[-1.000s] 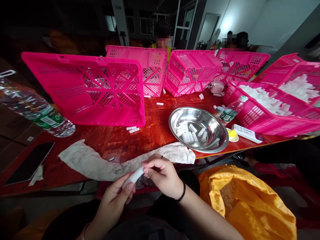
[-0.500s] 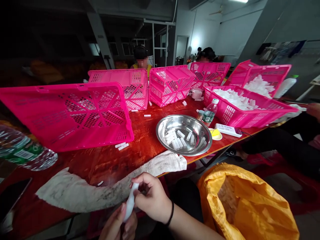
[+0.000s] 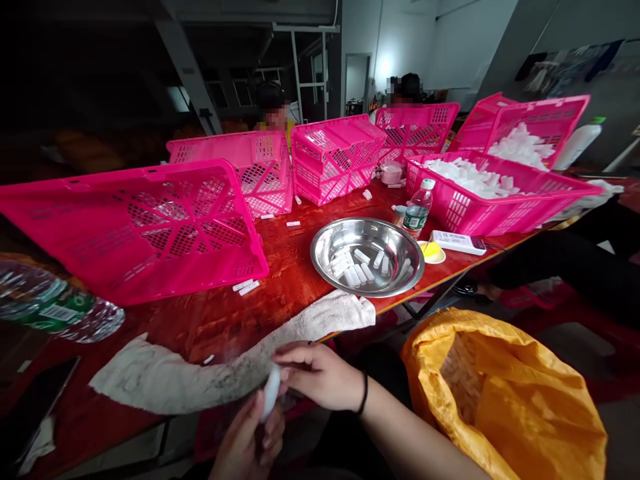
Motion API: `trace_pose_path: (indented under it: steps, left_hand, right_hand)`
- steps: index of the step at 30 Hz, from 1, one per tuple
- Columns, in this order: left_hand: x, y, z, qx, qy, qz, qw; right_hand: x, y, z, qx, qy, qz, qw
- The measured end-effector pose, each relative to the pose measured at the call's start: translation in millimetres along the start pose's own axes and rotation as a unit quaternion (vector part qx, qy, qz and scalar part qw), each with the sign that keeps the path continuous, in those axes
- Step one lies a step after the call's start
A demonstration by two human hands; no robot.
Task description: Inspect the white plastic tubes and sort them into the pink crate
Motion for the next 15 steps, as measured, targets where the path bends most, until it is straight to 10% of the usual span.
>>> trace_pose_path:
  steps: [5,9,11,15]
  left_hand:
    - [-46.7,-51.4,-32.7,-0.342,0.140,0.197,0.908]
    - [-45.9,-60.7,-31.9,-0.452,0.214,0.114,0.858]
    - [-35.3,-63.9,-19.9,-0.535,0.304,0.108,0.781]
    - [-23.2,-88.5,10.2,-0.646,0.392,0.331,0.565]
  right_hand:
    - [-59.1,-13.2,34.3,0.416,-0.005,-0.004,0.909]
    - [-155.4,18.4,78.3,0.476,-0.044,-0.100,0.873]
    - [-195.6,31.3,93.3,0.495,-0.047,-0.129,0.858]
    - [-228.3,38.3,111.1,0.519,-0.021,-0.157,0.840]
Point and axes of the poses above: each hand's wrist, its own x-axis away from the middle knuckle, its own y-axis out of the palm, z = x × y, the point moved 1 cm from there along -x, towards the middle knuckle, and after that the axes turned 11 degrees about -y, right-handed, at the moved point
